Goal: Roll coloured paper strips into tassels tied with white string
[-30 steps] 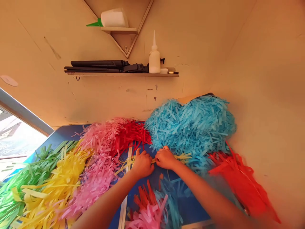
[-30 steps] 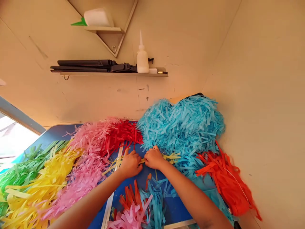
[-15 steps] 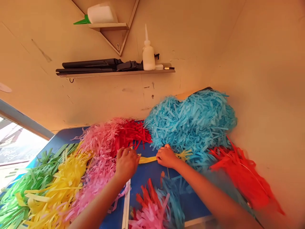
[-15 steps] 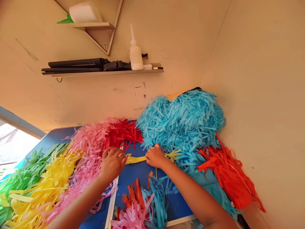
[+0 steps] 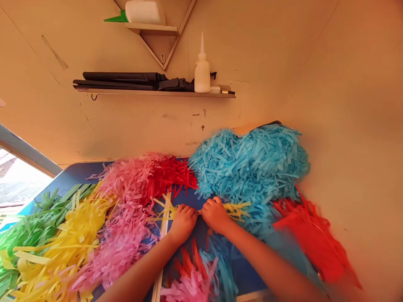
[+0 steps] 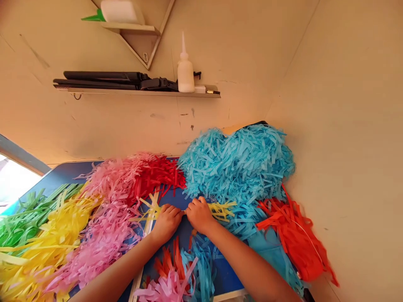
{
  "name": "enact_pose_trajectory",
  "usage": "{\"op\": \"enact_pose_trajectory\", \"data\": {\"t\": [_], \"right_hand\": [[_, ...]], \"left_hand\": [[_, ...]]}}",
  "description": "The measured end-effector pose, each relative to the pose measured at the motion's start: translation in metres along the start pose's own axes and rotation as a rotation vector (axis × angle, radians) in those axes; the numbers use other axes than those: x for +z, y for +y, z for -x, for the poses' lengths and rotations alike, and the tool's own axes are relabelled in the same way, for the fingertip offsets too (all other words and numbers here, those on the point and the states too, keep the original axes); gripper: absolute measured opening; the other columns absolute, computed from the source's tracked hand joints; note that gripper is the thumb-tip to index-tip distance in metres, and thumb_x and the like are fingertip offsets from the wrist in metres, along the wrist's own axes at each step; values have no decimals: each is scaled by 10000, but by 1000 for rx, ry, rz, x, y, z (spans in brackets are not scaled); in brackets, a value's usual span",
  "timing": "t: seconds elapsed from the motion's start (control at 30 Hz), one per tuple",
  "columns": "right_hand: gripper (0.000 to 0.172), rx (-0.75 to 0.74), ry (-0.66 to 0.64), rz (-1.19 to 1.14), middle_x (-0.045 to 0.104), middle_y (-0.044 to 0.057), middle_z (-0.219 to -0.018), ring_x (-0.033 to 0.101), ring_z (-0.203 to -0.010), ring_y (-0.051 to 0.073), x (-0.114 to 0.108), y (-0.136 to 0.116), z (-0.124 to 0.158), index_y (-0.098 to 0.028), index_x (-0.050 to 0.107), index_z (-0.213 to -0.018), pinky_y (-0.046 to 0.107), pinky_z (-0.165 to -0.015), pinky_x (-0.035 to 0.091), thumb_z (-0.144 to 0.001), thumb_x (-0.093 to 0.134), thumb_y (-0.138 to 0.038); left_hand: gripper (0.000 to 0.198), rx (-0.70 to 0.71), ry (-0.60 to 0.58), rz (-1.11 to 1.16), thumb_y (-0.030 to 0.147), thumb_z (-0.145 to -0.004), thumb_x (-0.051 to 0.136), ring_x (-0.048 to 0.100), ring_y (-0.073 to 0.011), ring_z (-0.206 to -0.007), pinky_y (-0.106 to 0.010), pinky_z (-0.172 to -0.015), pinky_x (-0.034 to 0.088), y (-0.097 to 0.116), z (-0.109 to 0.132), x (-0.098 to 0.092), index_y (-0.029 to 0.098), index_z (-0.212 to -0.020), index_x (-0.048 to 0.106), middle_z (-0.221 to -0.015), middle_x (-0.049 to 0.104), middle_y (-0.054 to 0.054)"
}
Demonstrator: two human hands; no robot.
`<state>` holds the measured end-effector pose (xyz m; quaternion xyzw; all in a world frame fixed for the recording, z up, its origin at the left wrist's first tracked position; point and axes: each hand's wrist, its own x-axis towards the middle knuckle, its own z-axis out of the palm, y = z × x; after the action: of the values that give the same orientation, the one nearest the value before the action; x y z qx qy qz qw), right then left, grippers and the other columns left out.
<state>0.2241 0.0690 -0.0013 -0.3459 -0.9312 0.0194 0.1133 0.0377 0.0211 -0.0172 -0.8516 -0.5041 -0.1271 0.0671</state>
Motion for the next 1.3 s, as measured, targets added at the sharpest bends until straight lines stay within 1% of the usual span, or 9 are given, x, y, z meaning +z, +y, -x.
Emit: {"op": "enact_pose_trajectory", "data": {"t": [0.07,0.2,0.3,0.47,0.87,1.03,1.13,1.2,1.3], "right_hand": [[178,5,6,-13,692,62,-857,539,-896,214,4,4,11,-173,678,-832,403,-862,286,-955,556,-131],[130,17,21,-80,716,24,-956,552,-936,198,5,21,33,-220,707,-931,397,-891,277,-964,593,-167],[92,57,28,-144,721,-3,-932,565,-919,188,6,32,41,-249,730,-873,384,-879,285,-928,666,-214],[104,178,36,-253,706,-15,-847,578,-877,174,8,38,38,-250,732,-780,337,-807,322,-882,724,-232],[151,377,-12,-283,668,3,-793,556,-859,192,6,31,26,-218,684,-690,323,-760,305,-840,692,-222],[142,386,-50,-242,665,0,-765,555,-837,188,3,29,21,-209,664,-679,315,-733,294,-818,690,-203],[86,354,-41,-189,671,18,-799,546,-850,205,-2,25,21,-198,659,-742,336,-750,294,-825,682,-197],[63,272,-33,-157,683,29,-875,537,-919,221,-7,20,20,-206,667,-790,373,-816,294,-843,658,-173],[74,85,-34,-133,693,21,-960,516,-1018,226,-12,11,17,-233,688,-841,425,-943,252,-861,651,-173]], "left_hand": [[228,-2,7,25,146,-957,476,569,-230,-835,-451,-866,393,0,8,0,177,-1030,690,-885,681,-72],[228,-22,13,104,151,-956,490,589,-230,-878,-465,-907,383,-5,25,-2,211,-1032,697,-933,700,-62],[215,-70,20,183,195,-966,506,615,-211,-884,-443,-915,386,-13,33,-2,241,-989,715,-939,718,-34],[217,-212,11,287,306,-957,548,643,-198,-887,-367,-821,422,-22,37,-1,228,-875,734,-942,729,-39],[223,-390,-134,239,306,-927,531,609,-241,-866,-388,-782,364,-14,22,-17,203,-794,678,-856,688,-50],[181,-385,-155,184,299,-879,590,600,-246,-832,-383,-759,363,-15,18,-17,196,-747,659,-792,664,-47],[131,-334,-132,154,271,-900,574,587,-248,-880,-405,-805,367,-14,18,-20,214,-886,692,-867,671,-53],[158,-241,-117,144,250,-923,556,568,-246,-944,-441,-885,347,-12,18,-22,275,-969,705,-949,677,-38],[193,-98,-102,128,237,-929,560,545,-239,-963,-480,-959,307,-10,17,-24,338,-977,717,-967,679,-16]]}}
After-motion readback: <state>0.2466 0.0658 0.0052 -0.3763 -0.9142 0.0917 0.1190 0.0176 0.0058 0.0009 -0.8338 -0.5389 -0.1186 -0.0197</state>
